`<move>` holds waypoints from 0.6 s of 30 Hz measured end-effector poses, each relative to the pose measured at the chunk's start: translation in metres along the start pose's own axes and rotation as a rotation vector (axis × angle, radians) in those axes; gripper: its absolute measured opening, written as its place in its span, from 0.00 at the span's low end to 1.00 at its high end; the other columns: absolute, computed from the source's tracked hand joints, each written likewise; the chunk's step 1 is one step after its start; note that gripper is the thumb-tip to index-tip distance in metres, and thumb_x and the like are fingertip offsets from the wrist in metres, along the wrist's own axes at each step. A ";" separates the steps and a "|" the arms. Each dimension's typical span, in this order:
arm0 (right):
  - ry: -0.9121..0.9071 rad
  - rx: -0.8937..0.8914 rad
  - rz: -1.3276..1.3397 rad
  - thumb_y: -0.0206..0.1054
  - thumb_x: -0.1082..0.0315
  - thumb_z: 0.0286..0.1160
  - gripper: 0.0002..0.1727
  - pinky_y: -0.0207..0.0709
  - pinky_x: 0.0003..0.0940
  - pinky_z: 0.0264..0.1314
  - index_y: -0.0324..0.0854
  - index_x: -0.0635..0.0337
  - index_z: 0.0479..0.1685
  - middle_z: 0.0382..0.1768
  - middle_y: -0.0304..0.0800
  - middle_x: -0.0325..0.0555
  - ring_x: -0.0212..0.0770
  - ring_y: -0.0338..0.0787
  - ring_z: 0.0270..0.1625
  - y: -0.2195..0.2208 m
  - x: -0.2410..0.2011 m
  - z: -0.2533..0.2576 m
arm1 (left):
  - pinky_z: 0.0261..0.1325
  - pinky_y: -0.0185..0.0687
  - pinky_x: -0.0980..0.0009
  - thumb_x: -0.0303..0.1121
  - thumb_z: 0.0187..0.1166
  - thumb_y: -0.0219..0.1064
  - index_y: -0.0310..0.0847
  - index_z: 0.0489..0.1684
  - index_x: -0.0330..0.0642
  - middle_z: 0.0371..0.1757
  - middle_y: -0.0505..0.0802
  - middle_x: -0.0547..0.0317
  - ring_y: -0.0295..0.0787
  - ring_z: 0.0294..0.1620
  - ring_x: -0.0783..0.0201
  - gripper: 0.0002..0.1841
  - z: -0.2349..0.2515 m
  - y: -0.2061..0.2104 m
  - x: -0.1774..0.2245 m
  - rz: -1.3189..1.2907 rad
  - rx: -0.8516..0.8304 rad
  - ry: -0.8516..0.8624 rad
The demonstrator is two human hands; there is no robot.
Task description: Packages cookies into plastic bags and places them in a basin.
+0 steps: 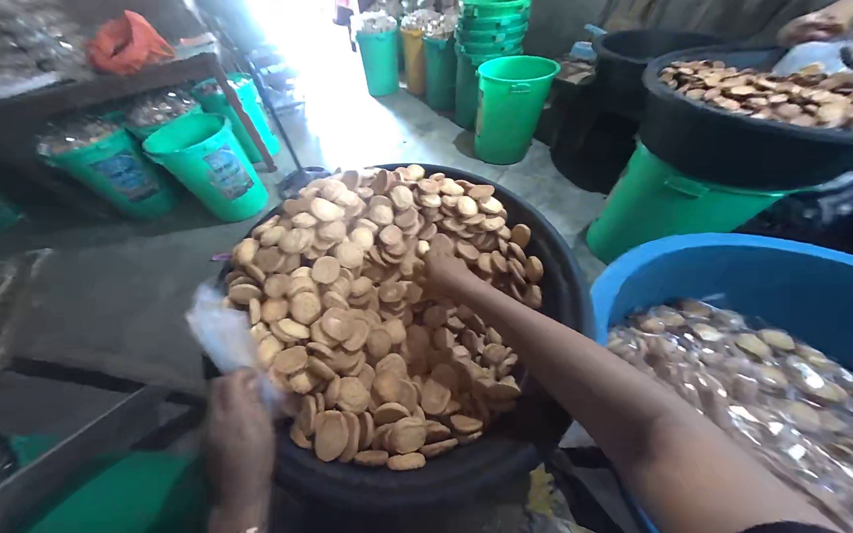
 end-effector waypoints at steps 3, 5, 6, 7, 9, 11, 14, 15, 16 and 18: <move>-0.016 -0.049 -0.142 0.66 0.52 0.81 0.37 0.55 0.76 0.81 0.68 0.68 0.82 0.79 0.71 0.74 0.74 0.68 0.82 0.007 -0.020 -0.005 | 0.39 0.89 0.51 0.28 0.80 0.62 0.87 0.35 0.25 0.34 0.92 0.37 0.94 0.35 0.43 0.12 -0.027 -0.001 0.020 -0.010 0.050 0.110; -0.098 -0.070 -0.199 0.64 0.52 0.83 0.34 0.65 0.74 0.77 0.69 0.62 0.83 0.81 0.65 0.76 0.76 0.70 0.80 0.011 -0.020 -0.011 | 0.29 0.88 0.59 0.36 0.79 0.63 0.87 0.25 0.31 0.26 0.91 0.47 0.93 0.26 0.53 0.17 -0.046 0.003 0.035 -0.052 0.044 0.226; -0.143 -0.085 -0.224 0.63 0.52 0.84 0.34 0.68 0.72 0.75 0.67 0.60 0.85 0.82 0.63 0.77 0.77 0.70 0.80 0.013 -0.017 -0.015 | 0.26 0.87 0.63 0.41 0.80 0.62 0.86 0.22 0.35 0.23 0.90 0.51 0.91 0.24 0.57 0.20 -0.054 0.005 0.043 -0.075 0.010 0.283; -0.189 -0.110 -0.261 0.63 0.54 0.84 0.33 0.70 0.71 0.73 0.66 0.59 0.86 0.82 0.62 0.78 0.78 0.70 0.80 0.015 -0.011 -0.020 | 0.24 0.85 0.65 0.46 0.82 0.60 0.84 0.21 0.38 0.21 0.87 0.54 0.89 0.22 0.59 0.22 -0.062 0.007 0.049 -0.097 -0.044 0.330; -0.274 -0.178 -0.310 0.72 0.61 0.78 0.35 0.69 0.73 0.74 0.68 0.62 0.84 0.78 0.65 0.80 0.80 0.68 0.80 0.017 0.002 -0.030 | 0.24 0.85 0.61 0.47 0.83 0.58 0.85 0.22 0.40 0.20 0.86 0.56 0.89 0.22 0.58 0.23 -0.070 0.010 0.061 -0.151 -0.211 0.366; -0.329 -0.222 -0.308 0.76 0.65 0.73 0.34 0.68 0.71 0.76 0.72 0.63 0.80 0.75 0.71 0.77 0.78 0.69 0.80 0.013 0.016 -0.039 | 0.31 0.88 0.53 0.44 0.86 0.56 0.88 0.32 0.38 0.26 0.90 0.51 0.92 0.29 0.52 0.21 -0.069 0.008 0.066 -0.247 -0.459 0.301; -0.403 -0.251 -0.201 0.73 0.64 0.76 0.28 0.73 0.67 0.72 0.75 0.67 0.73 0.66 0.82 0.71 0.70 0.83 0.69 -0.005 0.027 -0.056 | 0.52 0.87 0.53 0.35 0.92 0.51 0.86 0.54 0.34 0.44 0.92 0.46 0.92 0.42 0.53 0.17 -0.053 -0.003 0.069 -0.448 -0.895 0.091; -0.446 -0.260 -0.122 0.73 0.65 0.76 0.28 0.77 0.65 0.68 0.75 0.69 0.72 0.61 0.85 0.70 0.67 0.87 0.62 -0.011 0.029 -0.066 | 0.49 0.88 0.59 0.34 0.91 0.53 0.87 0.52 0.34 0.40 0.92 0.50 0.91 0.37 0.59 0.16 -0.050 -0.006 0.068 -0.531 -0.924 0.026; -0.487 -0.261 -0.022 0.74 0.66 0.75 0.27 0.81 0.59 0.64 0.75 0.69 0.71 0.56 0.88 0.67 0.61 0.90 0.56 -0.017 0.031 -0.076 | 0.43 0.89 0.67 0.33 0.89 0.54 0.88 0.48 0.34 0.37 0.92 0.54 0.90 0.33 0.66 0.15 -0.048 -0.008 0.067 -0.637 -0.907 -0.044; -0.521 -0.268 0.298 0.72 0.67 0.74 0.26 0.85 0.41 0.59 0.75 0.67 0.71 0.54 0.89 0.56 0.42 0.91 0.51 -0.025 0.040 -0.102 | 0.33 0.83 0.76 0.34 0.88 0.55 0.86 0.40 0.37 0.29 0.88 0.64 0.83 0.25 0.75 0.14 -0.050 -0.008 0.065 -0.911 -0.782 -0.225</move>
Point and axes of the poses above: each hand's wrist, its own z-axis towards the middle knuckle, its own y-axis out of the palm, x = y × z, the point moved 2 cm from there along z, towards the middle knuckle
